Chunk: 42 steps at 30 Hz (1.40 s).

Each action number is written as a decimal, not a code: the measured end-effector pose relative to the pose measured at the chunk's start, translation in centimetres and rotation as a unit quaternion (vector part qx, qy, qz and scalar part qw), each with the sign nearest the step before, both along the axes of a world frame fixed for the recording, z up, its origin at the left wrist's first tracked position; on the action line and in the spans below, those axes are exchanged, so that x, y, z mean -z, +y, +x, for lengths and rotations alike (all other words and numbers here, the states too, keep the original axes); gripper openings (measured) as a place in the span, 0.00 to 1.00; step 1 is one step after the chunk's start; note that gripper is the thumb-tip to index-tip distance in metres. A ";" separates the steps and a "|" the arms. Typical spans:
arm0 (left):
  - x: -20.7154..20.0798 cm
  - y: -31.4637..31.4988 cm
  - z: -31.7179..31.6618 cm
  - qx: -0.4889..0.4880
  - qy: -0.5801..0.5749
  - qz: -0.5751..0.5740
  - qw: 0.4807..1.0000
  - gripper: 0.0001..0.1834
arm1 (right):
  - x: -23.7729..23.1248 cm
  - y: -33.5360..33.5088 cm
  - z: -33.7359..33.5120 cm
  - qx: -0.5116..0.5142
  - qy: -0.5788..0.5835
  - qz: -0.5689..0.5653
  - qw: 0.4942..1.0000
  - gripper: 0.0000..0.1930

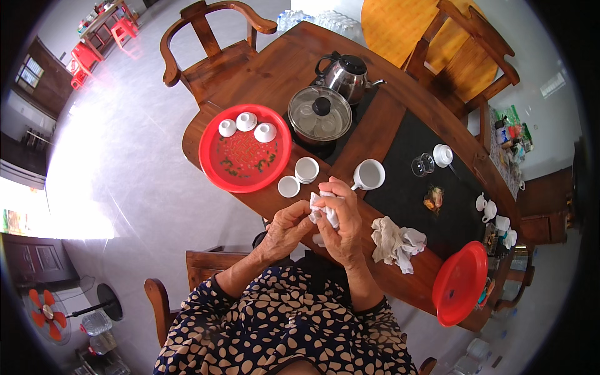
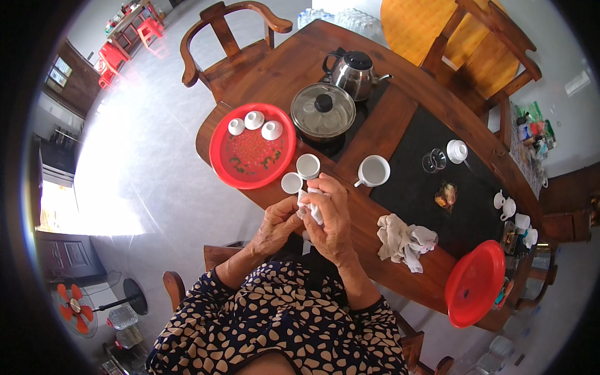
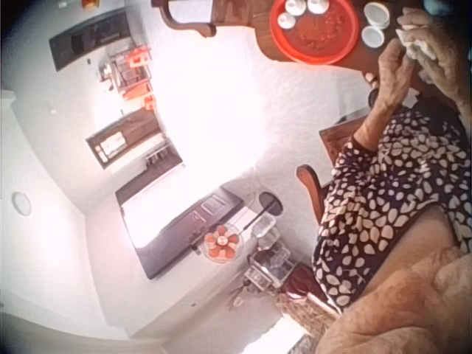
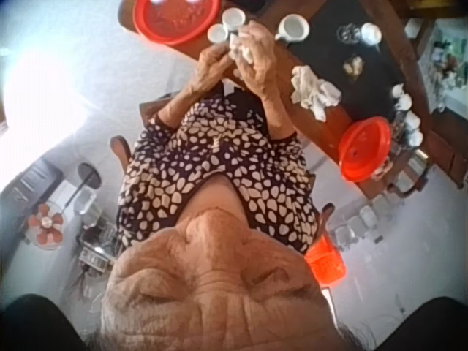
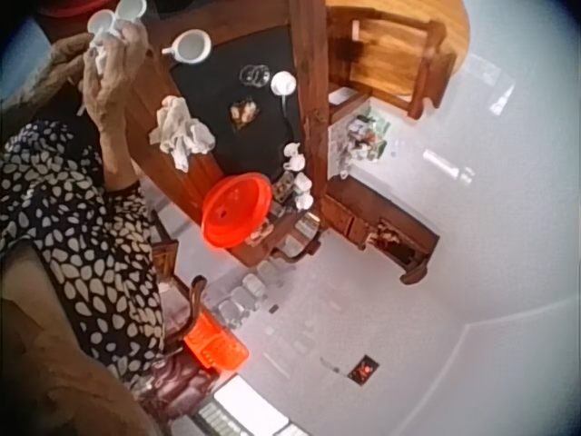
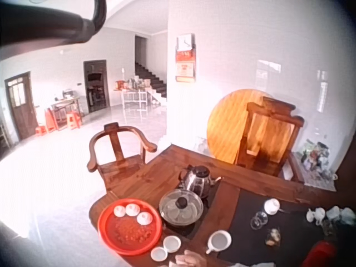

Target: The person sits at a wooden table and dries several small white cups using a white cloth. They wipe each cup individually and place the dried cups onto a red plastic tray. The process is repeated for multiple cups throughout the video.

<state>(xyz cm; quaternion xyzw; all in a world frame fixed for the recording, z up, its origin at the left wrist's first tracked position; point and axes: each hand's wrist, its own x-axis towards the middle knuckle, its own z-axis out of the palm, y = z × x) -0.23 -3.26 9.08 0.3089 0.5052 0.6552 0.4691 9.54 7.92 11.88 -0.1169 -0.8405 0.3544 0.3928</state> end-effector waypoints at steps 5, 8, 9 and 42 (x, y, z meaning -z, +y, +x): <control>-0.7 -0.2 -0.1 0.018 0.034 -0.020 0.999 0.09 | 0.5 0.6 0.3 -0.036 0.042 -0.269 0.962 0.08; -0.7 -0.2 -0.1 0.031 -0.002 0.018 0.999 0.09 | 0.9 1.0 0.6 -0.052 0.061 -0.367 0.927 0.07; -0.7 -0.2 -0.1 0.039 -0.031 0.016 0.999 0.09 | 0.8 1.1 0.7 -0.047 0.055 -0.343 0.937 0.06; -0.6 0.4 -1.0 0.012 -0.175 0.054 0.983 0.08 | -0.1 -0.3 -0.4 -0.033 0.066 -0.181 0.981 0.10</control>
